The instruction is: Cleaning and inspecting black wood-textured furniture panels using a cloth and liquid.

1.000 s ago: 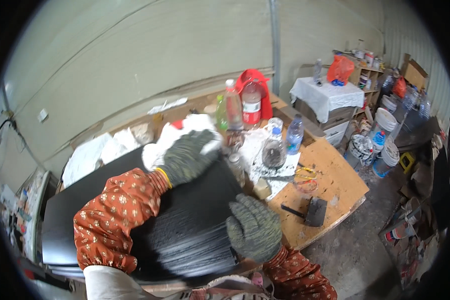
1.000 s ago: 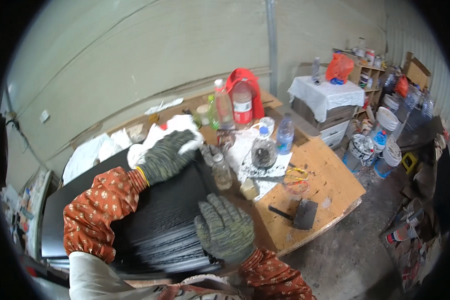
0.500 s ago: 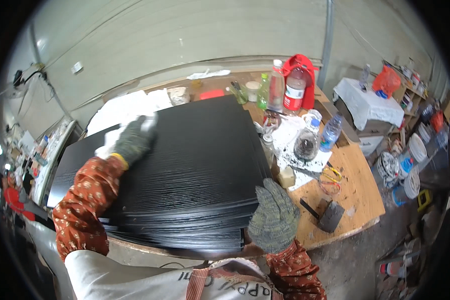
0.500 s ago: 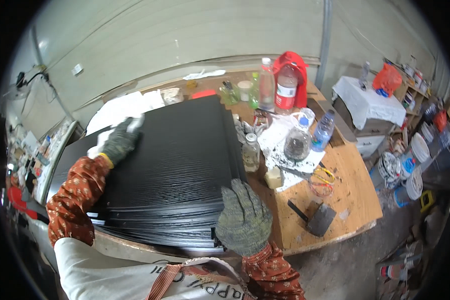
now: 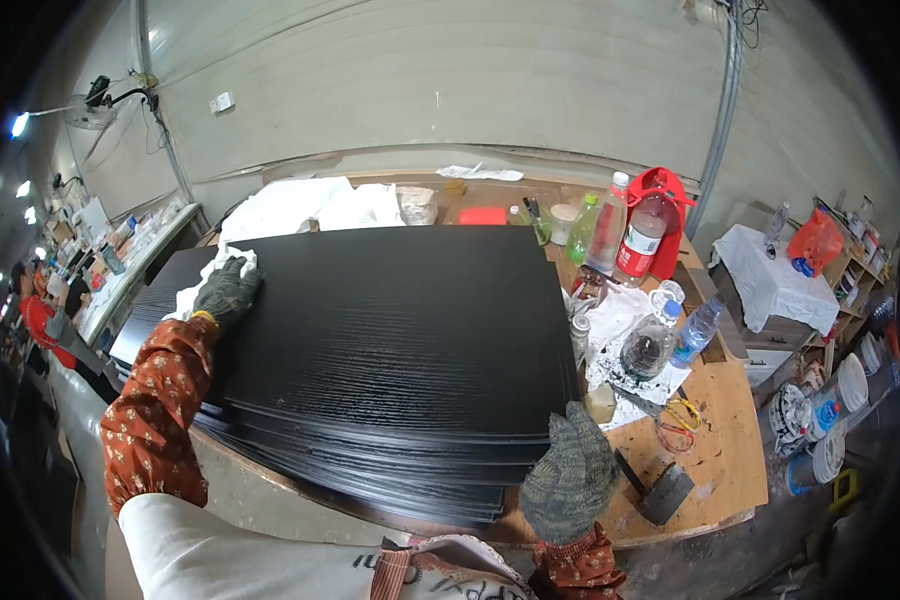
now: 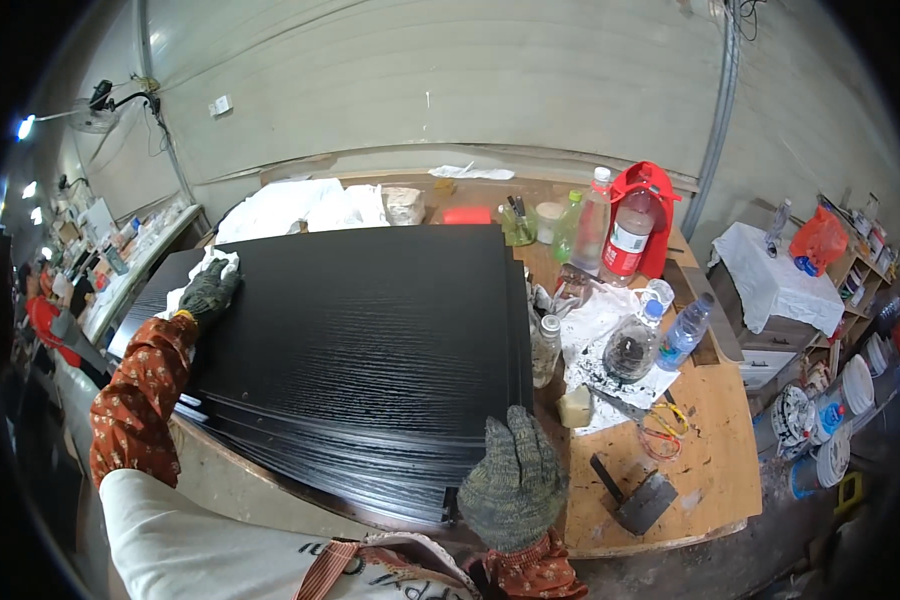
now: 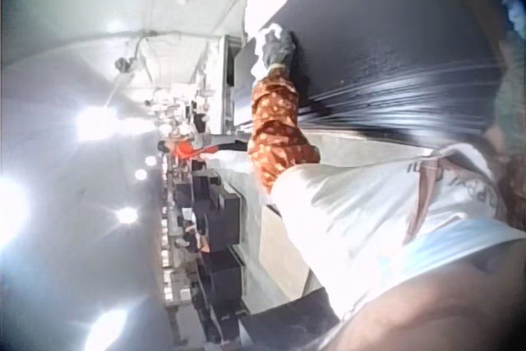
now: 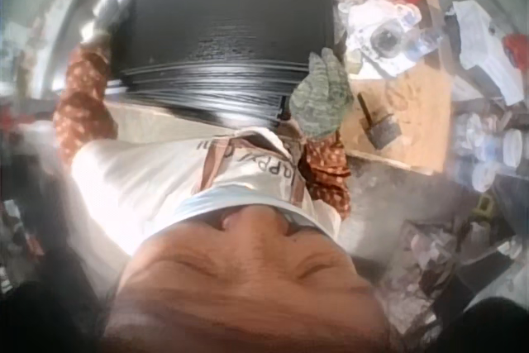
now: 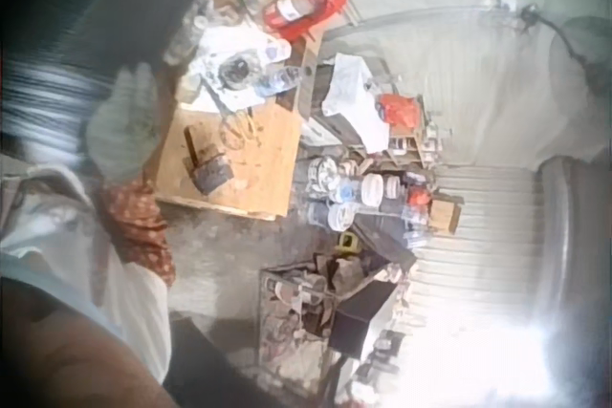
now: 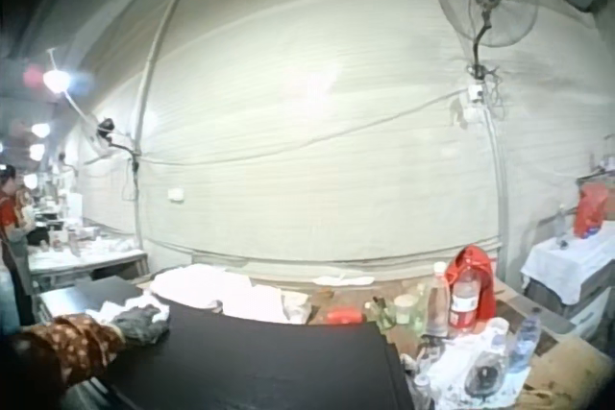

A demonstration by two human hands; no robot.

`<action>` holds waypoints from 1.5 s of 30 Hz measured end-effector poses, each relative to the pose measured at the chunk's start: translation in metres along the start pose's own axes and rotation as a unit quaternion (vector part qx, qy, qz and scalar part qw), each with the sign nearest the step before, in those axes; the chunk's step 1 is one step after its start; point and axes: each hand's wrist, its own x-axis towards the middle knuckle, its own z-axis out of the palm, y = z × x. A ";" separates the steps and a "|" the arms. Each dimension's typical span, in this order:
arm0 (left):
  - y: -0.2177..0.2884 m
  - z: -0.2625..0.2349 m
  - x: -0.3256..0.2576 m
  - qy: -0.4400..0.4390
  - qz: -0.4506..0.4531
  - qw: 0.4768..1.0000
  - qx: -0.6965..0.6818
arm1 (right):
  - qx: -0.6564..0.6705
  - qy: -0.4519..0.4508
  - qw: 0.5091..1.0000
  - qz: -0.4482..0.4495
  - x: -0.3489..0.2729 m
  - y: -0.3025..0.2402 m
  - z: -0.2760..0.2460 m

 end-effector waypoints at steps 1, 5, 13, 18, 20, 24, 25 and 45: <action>0.038 -0.036 0.014 -0.074 -0.091 0.980 -0.159 | -0.005 0.000 1.000 -0.005 0.001 0.001 -0.001; 0.166 -0.083 0.021 0.120 0.197 0.883 -0.409 | 0.045 -0.003 0.999 0.022 -0.003 0.010 -0.007; 0.122 -0.159 -0.014 0.167 0.075 0.929 -0.321 | 0.007 -0.025 1.000 0.012 -0.006 0.001 -0.014; -0.031 -0.011 -0.103 -0.083 -0.200 0.972 -0.097 | 0.057 -0.030 0.998 -0.008 0.000 -0.006 -0.010; 0.024 -0.080 -0.042 -0.224 -0.150 0.945 -0.186 | 0.030 -0.021 0.999 -0.012 -0.004 0.005 -0.004; 0.138 -0.126 -0.043 0.067 0.162 0.923 -0.342 | 0.037 0.017 0.999 -0.018 0.006 -0.005 -0.009; 0.146 -0.157 -0.041 0.070 0.223 0.919 -0.317 | 0.081 0.055 0.991 0.086 0.011 -0.022 -0.011; -0.014 0.018 0.020 -0.065 0.130 0.919 -0.366 | 0.055 -0.215 0.964 -0.146 0.123 -0.116 0.041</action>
